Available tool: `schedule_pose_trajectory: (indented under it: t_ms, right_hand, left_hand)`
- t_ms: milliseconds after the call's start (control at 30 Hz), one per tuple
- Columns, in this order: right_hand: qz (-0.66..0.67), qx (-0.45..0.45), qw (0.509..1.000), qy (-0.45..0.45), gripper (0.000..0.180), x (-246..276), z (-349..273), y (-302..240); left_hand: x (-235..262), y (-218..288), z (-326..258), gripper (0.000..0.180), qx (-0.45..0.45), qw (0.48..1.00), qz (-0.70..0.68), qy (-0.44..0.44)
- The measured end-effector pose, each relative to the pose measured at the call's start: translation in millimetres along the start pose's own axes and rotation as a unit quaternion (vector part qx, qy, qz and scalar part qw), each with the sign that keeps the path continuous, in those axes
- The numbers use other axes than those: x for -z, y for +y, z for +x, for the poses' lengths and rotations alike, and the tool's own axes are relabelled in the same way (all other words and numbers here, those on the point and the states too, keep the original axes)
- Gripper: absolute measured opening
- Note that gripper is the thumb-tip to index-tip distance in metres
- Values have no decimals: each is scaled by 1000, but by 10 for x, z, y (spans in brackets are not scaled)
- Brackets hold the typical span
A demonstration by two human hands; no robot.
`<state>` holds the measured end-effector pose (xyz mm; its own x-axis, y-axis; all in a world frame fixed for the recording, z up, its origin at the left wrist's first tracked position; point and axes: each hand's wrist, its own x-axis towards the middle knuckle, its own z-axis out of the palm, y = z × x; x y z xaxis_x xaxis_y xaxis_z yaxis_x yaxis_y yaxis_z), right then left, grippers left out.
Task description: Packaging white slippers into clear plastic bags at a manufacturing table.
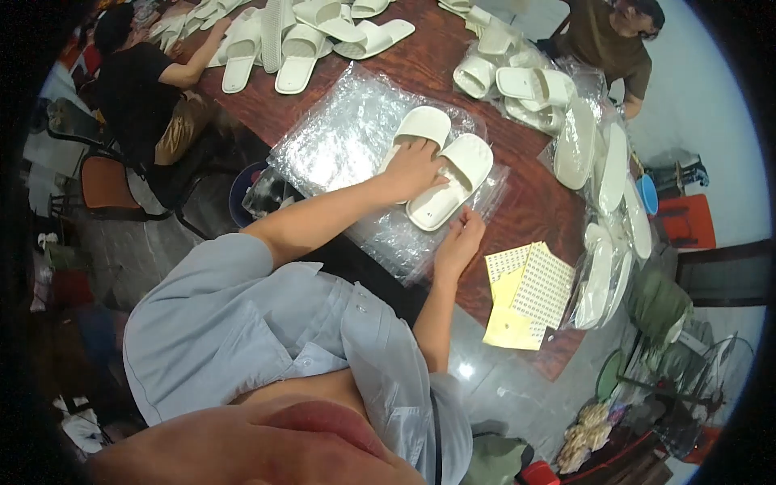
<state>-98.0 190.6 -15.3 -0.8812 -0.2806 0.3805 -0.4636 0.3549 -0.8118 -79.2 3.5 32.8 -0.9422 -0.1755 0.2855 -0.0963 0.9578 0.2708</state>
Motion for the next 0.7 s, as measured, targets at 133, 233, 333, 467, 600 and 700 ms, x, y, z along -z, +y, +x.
schedule_pose_trajectory:
  t_ms: [133, 233, 333, 467, 600, 700]
  right_hand:
    - [-60, 28, 997, -35, 31, -12, 2, -152]
    - [-92, 77, 992, -24, 31, -41, -2, 0]
    - [-107, 91, 990, -32, 30, -38, -6, -6]
    - [-121, 88, 986, -68, 32, -20, -27, -46]
    - [-124, 85, 986, -68, 31, -20, -59, -36]
    - [-137, 57, 987, -53, 31, 70, -81, 5]
  left_hand:
    - [-105, 8, 35, 26, 5, 994, -10, 113]
    - [-27, 28, 142, 20, 10, 980, -53, 192]
    - [319, 1, 173, 17, 17, 968, -79, 236]
    - [862, -288, 120, 17, 70, 967, -98, 225]
    - [1268, -981, 99, 16, 64, 971, -50, 227]
    - [1379, -1796, 659, 23, 80, 976, 54, 194]
